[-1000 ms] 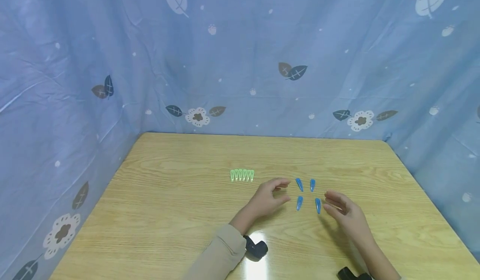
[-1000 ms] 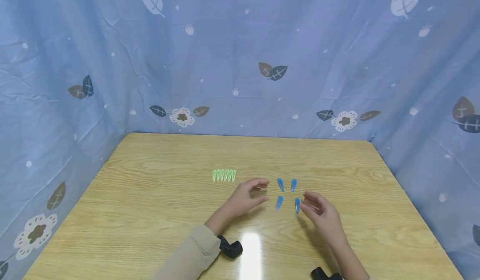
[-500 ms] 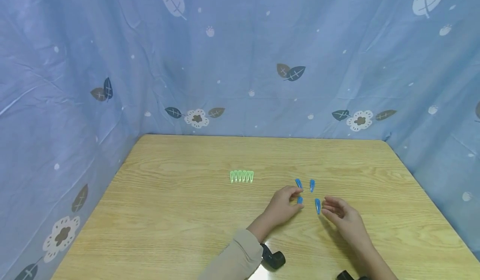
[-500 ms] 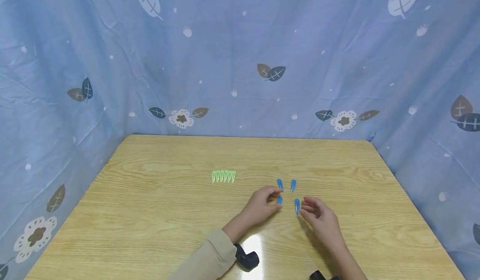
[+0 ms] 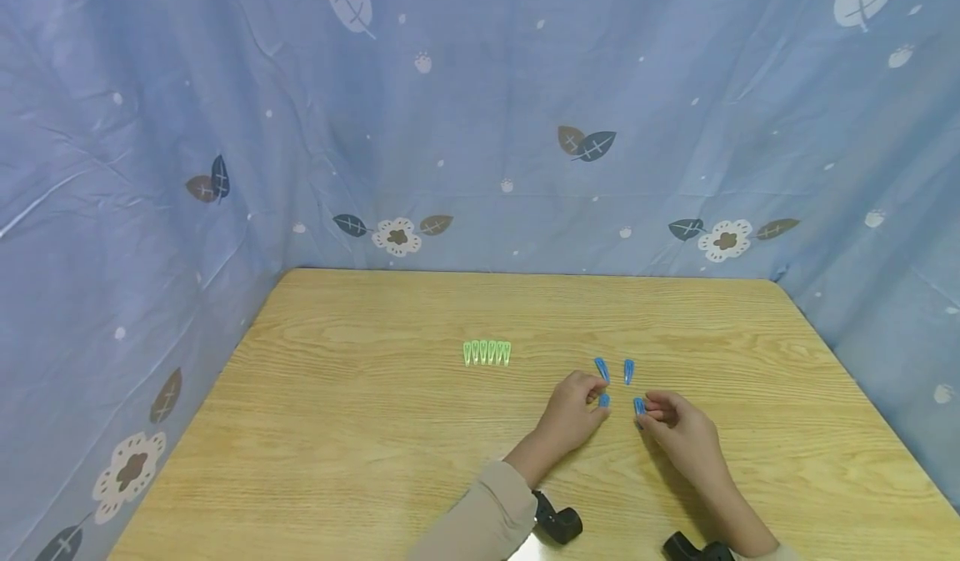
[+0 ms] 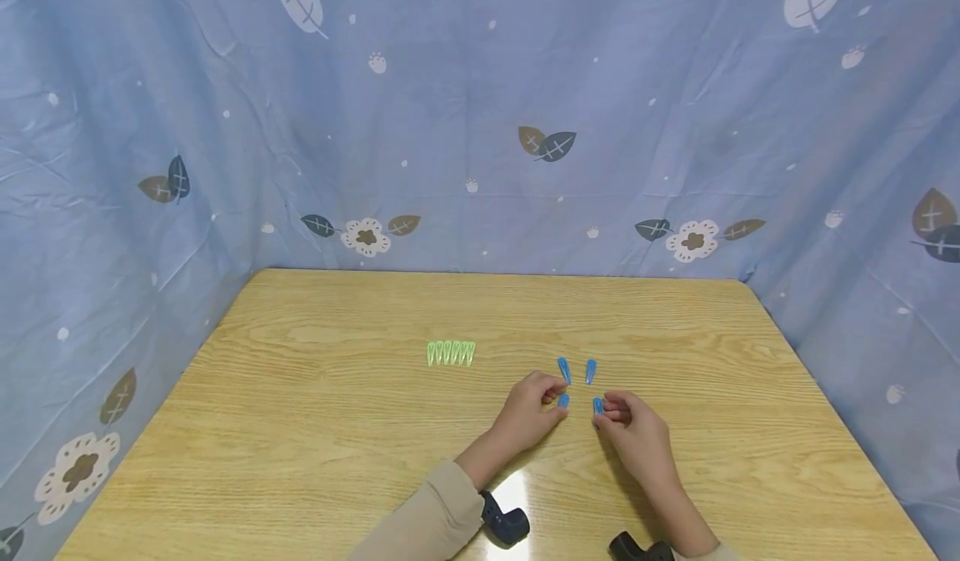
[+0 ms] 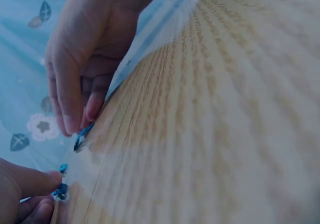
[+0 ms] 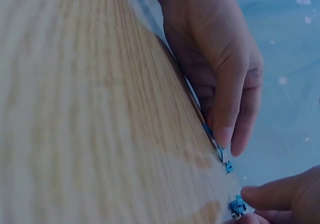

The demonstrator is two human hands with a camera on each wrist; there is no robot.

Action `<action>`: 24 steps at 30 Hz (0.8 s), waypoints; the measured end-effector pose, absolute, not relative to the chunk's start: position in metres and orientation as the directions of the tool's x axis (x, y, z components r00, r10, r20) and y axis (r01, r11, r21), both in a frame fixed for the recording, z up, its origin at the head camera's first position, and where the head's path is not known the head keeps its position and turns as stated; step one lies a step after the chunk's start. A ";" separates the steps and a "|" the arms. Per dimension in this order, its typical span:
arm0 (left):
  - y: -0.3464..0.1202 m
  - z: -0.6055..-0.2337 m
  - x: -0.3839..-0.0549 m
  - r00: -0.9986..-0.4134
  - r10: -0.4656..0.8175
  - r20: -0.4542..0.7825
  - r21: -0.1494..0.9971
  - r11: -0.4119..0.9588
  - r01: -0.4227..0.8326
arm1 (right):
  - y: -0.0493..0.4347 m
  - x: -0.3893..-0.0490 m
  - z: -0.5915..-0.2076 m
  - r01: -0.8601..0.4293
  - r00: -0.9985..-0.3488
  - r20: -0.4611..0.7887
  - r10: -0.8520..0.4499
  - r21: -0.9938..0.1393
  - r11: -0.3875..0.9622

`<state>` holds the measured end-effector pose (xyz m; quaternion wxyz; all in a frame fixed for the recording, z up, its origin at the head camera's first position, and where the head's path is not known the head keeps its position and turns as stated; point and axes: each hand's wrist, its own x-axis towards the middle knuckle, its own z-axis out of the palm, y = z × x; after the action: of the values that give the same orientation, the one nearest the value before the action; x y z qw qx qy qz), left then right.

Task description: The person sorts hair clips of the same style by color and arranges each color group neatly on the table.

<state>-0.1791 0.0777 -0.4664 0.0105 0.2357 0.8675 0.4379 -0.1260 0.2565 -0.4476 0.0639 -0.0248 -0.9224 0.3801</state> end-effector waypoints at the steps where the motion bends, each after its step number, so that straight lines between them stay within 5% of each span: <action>1: 0.079 -0.466 -0.179 -0.892 0.415 0.179 0.761 0.517 0.393 | 0.256 -0.127 -0.447 -0.002 -0.990 0.104 0.099 -0.696 0.718; 16: 0.081 -0.459 -0.176 -0.906 0.377 0.194 0.657 0.636 0.406 | 0.251 -0.131 -0.442 0.053 -0.992 0.049 0.114 -0.665 0.745; 24: 0.080 -0.467 -0.180 -0.944 0.277 0.182 0.860 0.421 0.289 | 0.254 -0.130 -0.445 0.061 -0.994 0.029 0.109 -0.670 0.740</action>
<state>-0.1802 0.0804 -0.4668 -0.0061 0.1677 0.8429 0.5112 -0.1301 0.2543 -0.4446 0.0330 -0.0456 -0.9322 0.3576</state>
